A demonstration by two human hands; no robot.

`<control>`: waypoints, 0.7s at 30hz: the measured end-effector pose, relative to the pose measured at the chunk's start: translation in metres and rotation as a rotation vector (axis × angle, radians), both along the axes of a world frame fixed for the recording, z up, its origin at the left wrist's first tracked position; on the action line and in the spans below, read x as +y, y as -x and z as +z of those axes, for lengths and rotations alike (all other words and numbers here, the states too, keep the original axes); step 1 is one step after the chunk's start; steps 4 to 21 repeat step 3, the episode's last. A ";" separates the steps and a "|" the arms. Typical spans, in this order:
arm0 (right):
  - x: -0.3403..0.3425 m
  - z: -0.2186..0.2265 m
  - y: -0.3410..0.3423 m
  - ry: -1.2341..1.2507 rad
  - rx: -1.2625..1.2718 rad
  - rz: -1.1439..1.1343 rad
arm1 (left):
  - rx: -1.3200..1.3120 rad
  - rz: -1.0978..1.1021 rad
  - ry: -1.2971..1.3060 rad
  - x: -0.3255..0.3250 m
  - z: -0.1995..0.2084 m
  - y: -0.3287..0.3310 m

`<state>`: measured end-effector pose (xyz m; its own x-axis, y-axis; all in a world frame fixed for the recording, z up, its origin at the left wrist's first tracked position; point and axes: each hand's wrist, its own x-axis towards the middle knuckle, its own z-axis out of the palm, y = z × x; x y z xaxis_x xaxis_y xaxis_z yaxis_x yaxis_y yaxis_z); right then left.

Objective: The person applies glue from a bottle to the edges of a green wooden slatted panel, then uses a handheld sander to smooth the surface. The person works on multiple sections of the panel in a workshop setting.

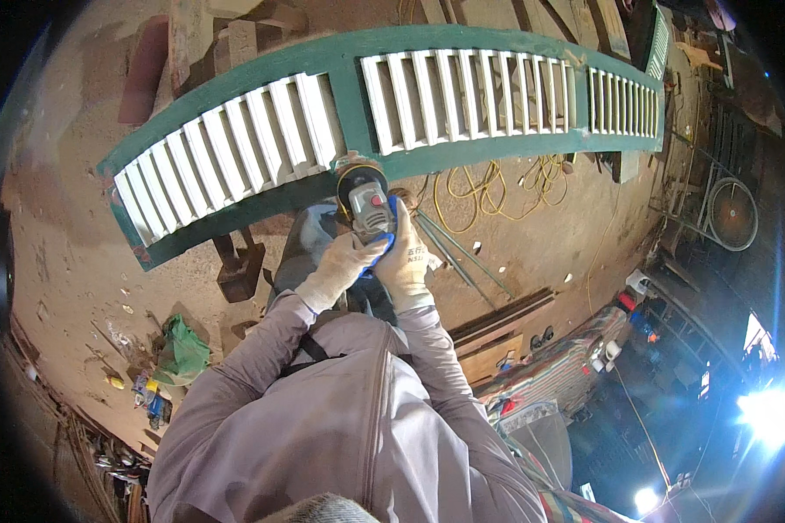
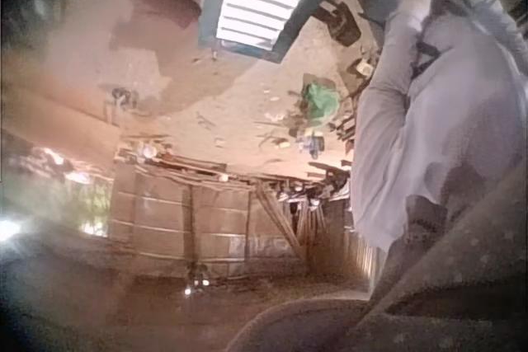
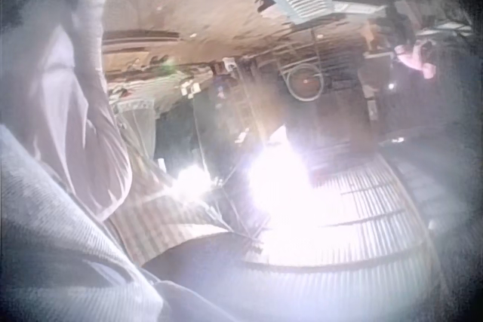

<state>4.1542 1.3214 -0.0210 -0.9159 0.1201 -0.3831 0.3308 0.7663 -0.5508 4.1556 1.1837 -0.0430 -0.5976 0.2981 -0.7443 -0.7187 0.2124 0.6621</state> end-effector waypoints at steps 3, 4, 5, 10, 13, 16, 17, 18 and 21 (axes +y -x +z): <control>-0.009 0.004 0.017 0.008 0.016 -0.010 | -0.091 -0.025 0.053 -0.002 -0.013 0.007; -0.009 0.004 0.017 0.008 0.016 -0.010 | -0.091 -0.025 0.053 -0.002 -0.013 0.007; -0.009 0.004 0.017 0.008 0.016 -0.010 | -0.091 -0.025 0.053 -0.002 -0.013 0.007; -0.009 0.004 0.017 0.008 0.016 -0.010 | -0.091 -0.025 0.053 -0.002 -0.013 0.007; -0.009 0.004 0.017 0.008 0.016 -0.010 | -0.091 -0.025 0.053 -0.002 -0.013 0.007; -0.009 0.004 0.017 0.008 0.016 -0.010 | -0.091 -0.025 0.053 -0.002 -0.013 0.007; -0.009 0.004 0.017 0.008 0.016 -0.010 | -0.091 -0.025 0.053 -0.002 -0.013 0.007; -0.009 0.004 0.017 0.008 0.016 -0.010 | -0.091 -0.025 0.053 -0.002 -0.013 0.007; -0.009 0.004 0.017 0.008 0.016 -0.010 | -0.091 -0.025 0.053 -0.002 -0.013 0.007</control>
